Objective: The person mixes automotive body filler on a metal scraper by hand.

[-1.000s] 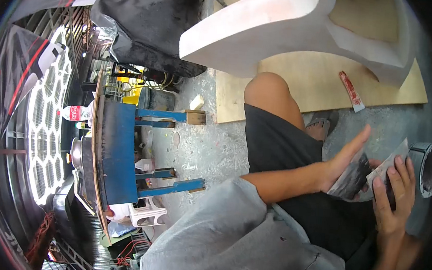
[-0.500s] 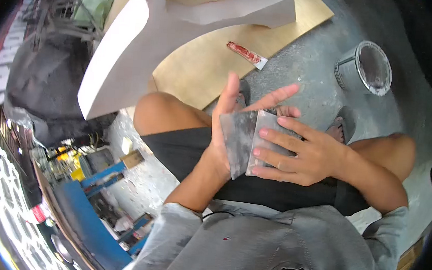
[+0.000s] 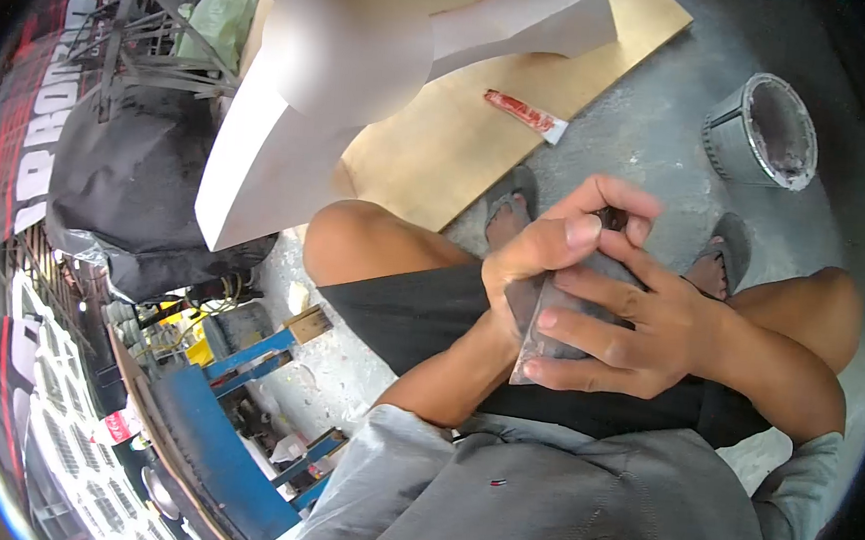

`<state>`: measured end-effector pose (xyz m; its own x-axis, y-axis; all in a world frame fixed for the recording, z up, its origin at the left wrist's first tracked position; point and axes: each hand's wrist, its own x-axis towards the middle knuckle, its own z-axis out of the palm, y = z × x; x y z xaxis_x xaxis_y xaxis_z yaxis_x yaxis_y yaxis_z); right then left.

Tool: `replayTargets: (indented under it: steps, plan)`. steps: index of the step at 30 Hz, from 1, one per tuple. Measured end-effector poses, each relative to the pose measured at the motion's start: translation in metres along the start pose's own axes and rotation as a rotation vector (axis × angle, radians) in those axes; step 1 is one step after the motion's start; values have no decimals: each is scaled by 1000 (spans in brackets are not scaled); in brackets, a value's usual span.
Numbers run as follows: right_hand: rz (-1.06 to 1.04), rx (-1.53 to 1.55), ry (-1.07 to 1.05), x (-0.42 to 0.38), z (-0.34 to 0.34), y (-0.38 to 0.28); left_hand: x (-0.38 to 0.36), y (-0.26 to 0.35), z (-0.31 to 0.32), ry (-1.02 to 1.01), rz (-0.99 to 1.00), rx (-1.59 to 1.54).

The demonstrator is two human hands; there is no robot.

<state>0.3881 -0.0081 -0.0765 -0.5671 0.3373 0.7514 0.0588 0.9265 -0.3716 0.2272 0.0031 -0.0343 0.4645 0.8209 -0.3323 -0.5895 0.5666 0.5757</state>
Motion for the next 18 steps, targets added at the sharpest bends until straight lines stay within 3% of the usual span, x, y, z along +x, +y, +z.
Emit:
replayTargets:
  steps: [7,14,16,17,18]
  plan:
    - [66,-12,113,8,0,-6,10,-10,-9,-101,195,203]
    - [41,-27,-59,10,-9,-4,4,-8,-26,-45,260,452]
    - [25,-35,-174,18,-17,-4,3,-27,-32,-21,375,295]
    - [30,-58,-226,23,-21,-5,2,-47,-56,5,166,-44]
    - [78,-54,-203,24,-21,-7,-1,-50,-51,92,126,-170]
